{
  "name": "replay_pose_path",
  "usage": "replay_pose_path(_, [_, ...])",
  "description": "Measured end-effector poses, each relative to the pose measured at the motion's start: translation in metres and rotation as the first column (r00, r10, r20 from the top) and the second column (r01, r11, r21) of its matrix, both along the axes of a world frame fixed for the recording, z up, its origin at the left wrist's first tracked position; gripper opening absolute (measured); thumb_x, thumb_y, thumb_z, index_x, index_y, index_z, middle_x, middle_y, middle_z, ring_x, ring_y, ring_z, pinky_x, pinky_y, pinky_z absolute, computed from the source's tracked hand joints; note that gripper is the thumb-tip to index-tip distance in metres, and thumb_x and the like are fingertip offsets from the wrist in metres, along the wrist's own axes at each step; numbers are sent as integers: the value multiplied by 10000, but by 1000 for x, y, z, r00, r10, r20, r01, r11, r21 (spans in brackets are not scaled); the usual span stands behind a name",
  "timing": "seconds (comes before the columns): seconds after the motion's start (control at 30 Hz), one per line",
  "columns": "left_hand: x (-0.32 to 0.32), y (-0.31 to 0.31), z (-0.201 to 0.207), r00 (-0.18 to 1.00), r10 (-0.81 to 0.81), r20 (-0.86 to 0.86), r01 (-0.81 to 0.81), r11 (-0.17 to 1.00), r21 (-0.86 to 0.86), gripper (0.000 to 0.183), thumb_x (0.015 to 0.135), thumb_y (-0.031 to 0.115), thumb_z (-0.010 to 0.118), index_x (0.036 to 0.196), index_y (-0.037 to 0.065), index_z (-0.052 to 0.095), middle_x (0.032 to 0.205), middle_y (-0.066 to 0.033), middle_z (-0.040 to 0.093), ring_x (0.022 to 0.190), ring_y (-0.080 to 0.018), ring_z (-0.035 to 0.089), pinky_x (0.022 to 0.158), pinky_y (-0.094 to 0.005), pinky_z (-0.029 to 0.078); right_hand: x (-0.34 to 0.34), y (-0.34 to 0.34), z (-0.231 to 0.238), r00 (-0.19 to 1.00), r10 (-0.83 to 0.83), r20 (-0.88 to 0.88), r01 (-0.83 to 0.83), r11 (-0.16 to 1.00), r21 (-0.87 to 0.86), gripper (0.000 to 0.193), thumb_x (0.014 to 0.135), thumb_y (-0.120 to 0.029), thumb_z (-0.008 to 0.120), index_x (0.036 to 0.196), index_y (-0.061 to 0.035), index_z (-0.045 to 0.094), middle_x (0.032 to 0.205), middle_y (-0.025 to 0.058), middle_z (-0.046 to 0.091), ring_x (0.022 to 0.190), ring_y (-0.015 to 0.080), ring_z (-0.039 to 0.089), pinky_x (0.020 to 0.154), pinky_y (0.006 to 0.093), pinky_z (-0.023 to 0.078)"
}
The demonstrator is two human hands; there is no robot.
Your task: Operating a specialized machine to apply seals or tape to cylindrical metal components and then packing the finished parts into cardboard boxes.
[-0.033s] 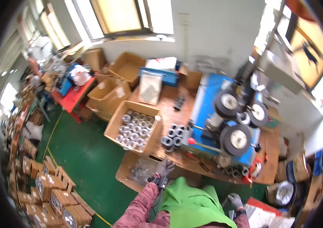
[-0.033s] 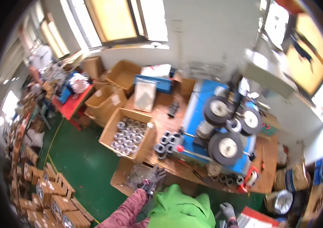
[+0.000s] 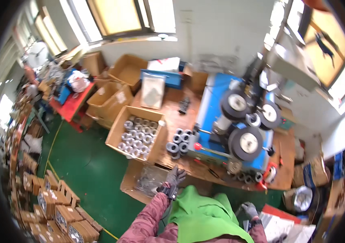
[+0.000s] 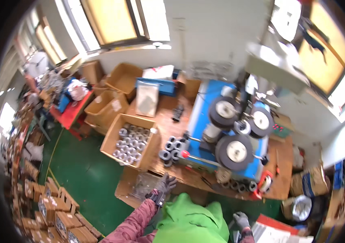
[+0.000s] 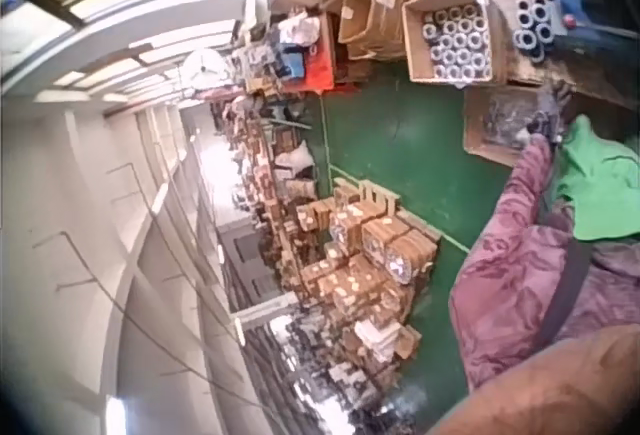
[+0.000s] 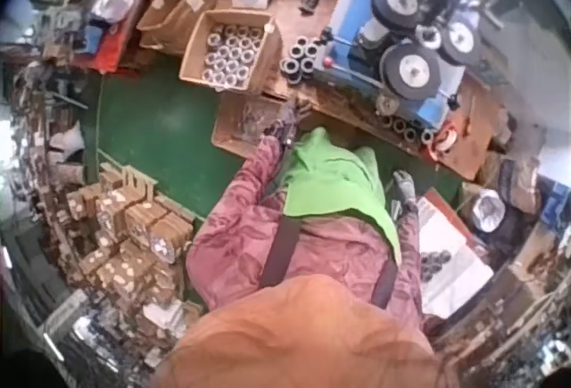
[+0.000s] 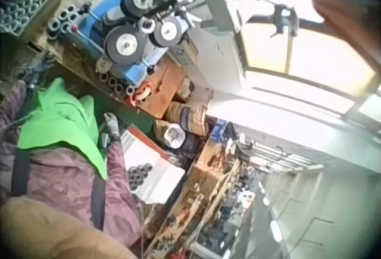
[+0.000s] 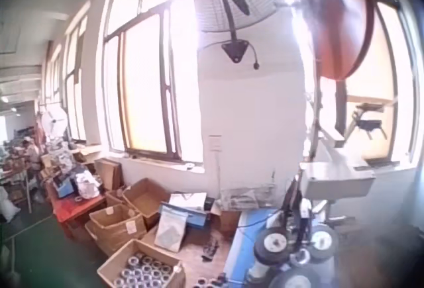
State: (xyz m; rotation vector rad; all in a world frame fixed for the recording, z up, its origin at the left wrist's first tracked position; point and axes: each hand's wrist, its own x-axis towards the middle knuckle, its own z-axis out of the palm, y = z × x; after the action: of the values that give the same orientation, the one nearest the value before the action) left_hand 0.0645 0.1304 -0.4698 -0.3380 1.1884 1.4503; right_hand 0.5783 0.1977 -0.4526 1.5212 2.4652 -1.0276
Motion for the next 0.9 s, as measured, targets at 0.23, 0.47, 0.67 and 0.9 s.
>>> replay_pose_path(0.23, [87, 87, -22, 976, -22, 217, 29, 999, -26, 864, 812, 667, 475, 1399, 108, 175, 1392, -205, 357, 1221, -398, 426, 969, -552, 336, 47, -22, 37, 816, -577, 31, 563, 782, -268, 277, 802, -255, 628, 966, -35, 667, 905, 134, 664, 844, 231, 625, 773, 321, 478])
replay_pose_path(0.47, [115, 146, -36, 922, 202, 330, -177, 979, -103, 818, 801, 583, 546, 1379, 99, 226, 1378, -171, 374, 1241, -361, 402, 978, -549, 324, 122, -57, 16, 769, -625, 133, 639, 759, -127, 309, 832, -264, 615, 1007, -10, 640, 742, 101, 667, 623, 165, 627, 591, 285, 503])
replay_pose_path(0.67, [98, 135, -39, 905, 215, 368, -169, 974, -152, 792, 785, 565, 570, 1354, 102, 269, 1363, -135, 400, 1251, -327, 384, 997, -556, 292, 121, -76, 1, 749, -655, 96, 660, 728, -185, 299, 832, -269, 620, 980, -11, 646, 756, 96, 670, 653, 179, 636, 629, 308, 502])
replay_pose_path(0.9, [84, 142, -27, 916, 181, 359, -132, 979, -157, 763, 766, 544, 599, 1325, 107, 319, 1344, -93, 431, 1262, -287, 364, 1019, -563, 254, 99, -87, -7, 697, -714, 57, 704, 668, -241, 288, 825, -285, 628, 969, -37, 662, 797, 94, 672, 678, 178, 630, 644, 309, 494])
